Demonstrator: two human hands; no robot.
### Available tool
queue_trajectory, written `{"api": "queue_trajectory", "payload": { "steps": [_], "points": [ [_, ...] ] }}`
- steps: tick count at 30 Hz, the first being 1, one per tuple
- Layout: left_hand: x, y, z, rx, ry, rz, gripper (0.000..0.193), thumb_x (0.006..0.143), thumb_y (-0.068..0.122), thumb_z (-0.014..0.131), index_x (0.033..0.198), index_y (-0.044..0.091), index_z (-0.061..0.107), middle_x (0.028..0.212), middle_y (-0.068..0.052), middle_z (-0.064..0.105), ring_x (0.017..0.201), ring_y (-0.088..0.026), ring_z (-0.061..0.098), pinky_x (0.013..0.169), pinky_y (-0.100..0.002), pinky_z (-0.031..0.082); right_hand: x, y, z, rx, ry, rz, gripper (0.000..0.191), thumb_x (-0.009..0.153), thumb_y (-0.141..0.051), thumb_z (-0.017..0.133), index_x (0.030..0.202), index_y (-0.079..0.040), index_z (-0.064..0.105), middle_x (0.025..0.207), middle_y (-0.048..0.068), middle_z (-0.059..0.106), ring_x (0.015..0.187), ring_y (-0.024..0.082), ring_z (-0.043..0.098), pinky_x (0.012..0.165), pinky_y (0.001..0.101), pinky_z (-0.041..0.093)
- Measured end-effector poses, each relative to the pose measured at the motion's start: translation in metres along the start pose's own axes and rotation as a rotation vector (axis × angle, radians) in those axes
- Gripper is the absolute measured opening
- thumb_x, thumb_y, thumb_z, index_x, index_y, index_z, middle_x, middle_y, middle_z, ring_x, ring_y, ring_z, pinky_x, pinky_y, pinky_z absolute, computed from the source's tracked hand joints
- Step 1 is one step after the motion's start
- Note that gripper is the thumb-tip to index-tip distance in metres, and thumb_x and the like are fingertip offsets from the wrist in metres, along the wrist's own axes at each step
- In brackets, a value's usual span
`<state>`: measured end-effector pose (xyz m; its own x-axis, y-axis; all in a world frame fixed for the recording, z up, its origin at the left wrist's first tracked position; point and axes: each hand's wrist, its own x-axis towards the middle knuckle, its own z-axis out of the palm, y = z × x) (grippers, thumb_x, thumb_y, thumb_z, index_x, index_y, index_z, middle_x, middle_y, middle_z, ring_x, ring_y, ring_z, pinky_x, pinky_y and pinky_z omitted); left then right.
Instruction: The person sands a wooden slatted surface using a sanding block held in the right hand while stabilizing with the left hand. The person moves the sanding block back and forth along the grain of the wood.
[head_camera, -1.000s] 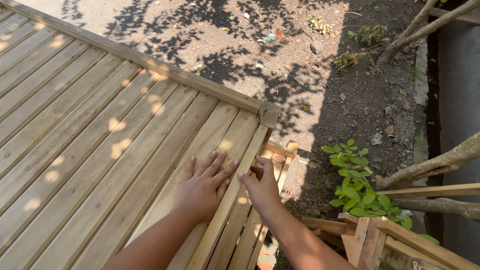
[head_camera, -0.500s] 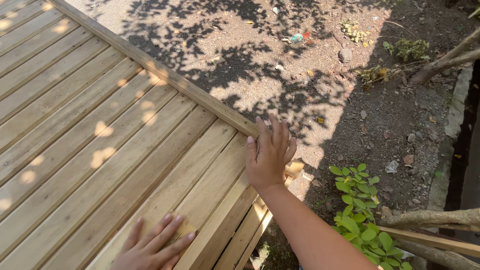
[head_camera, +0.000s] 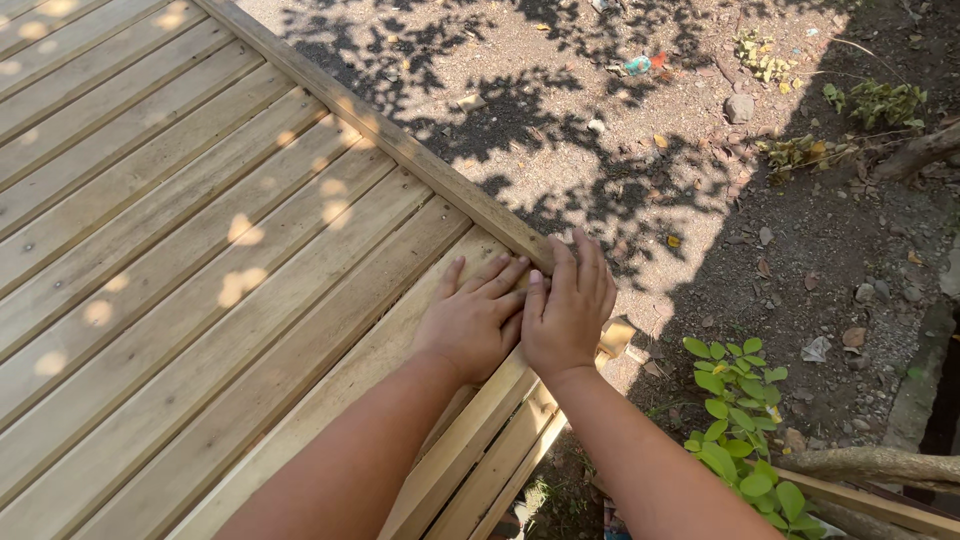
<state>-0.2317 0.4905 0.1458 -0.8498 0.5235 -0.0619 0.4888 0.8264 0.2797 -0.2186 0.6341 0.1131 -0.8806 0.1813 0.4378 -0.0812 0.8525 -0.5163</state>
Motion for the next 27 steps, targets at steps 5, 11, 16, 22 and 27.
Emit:
{"api": "queue_trajectory", "payload": {
  "steps": [5,11,16,22,27],
  "points": [
    [-0.055,-0.011,-0.004,-0.020,-0.018,0.055,0.049,0.102,0.044,0.039,0.150,0.039,0.044,0.165,0.006,0.027,0.152,-0.016,0.021,0.123,-0.053,0.004,-0.033,-0.020,-0.011,0.074,0.019,-0.015,0.051,0.102,-0.022,0.055,0.150,-0.007,0.045,0.166,0.018,0.030,0.157,0.041,0.020,0.125,0.0581,0.012],
    [-0.236,-0.055,-0.005,-0.069,-0.057,0.073,0.051,0.103,0.040,0.041,0.154,0.042,0.043,0.166,0.006,0.031,0.153,-0.018,0.021,0.122,-0.050,0.008,-0.106,-0.071,-0.023,0.156,-0.031,-0.035,0.057,0.095,-0.022,0.062,0.148,-0.008,0.045,0.165,0.020,0.024,0.155,0.042,0.016,0.123,0.0574,0.013],
    [-0.361,-0.074,0.016,-0.387,-0.143,-0.015,0.057,0.103,0.040,0.042,0.158,0.023,0.039,0.165,0.003,0.038,0.158,-0.021,0.021,0.125,-0.048,0.007,-0.160,-0.111,-0.026,0.176,-0.035,0.035,0.051,0.097,-0.023,0.062,0.145,-0.011,0.050,0.166,0.017,0.026,0.157,0.041,0.015,0.123,0.0560,0.016],
    [-0.429,-0.059,0.026,-0.548,-0.069,0.036,0.053,0.105,0.035,0.043,0.154,0.016,0.045,0.166,-0.007,0.040,0.156,-0.029,0.029,0.123,-0.048,0.018,-0.200,-0.137,-0.036,0.256,-0.039,0.157,0.042,0.102,-0.022,0.057,0.142,-0.010,0.055,0.162,0.016,0.036,0.157,0.039,0.021,0.124,0.0520,0.020],
    [-0.419,-0.052,0.010,-0.811,0.027,-0.118,0.064,0.100,0.027,0.052,0.162,0.015,0.044,0.160,-0.010,0.046,0.135,-0.028,0.055,0.106,-0.038,0.048,-0.210,-0.134,-0.051,0.322,-0.089,0.194,0.040,0.102,-0.023,0.054,0.141,-0.011,0.055,0.161,0.017,0.038,0.155,0.038,0.026,0.124,0.0480,0.024]
  ]
}}
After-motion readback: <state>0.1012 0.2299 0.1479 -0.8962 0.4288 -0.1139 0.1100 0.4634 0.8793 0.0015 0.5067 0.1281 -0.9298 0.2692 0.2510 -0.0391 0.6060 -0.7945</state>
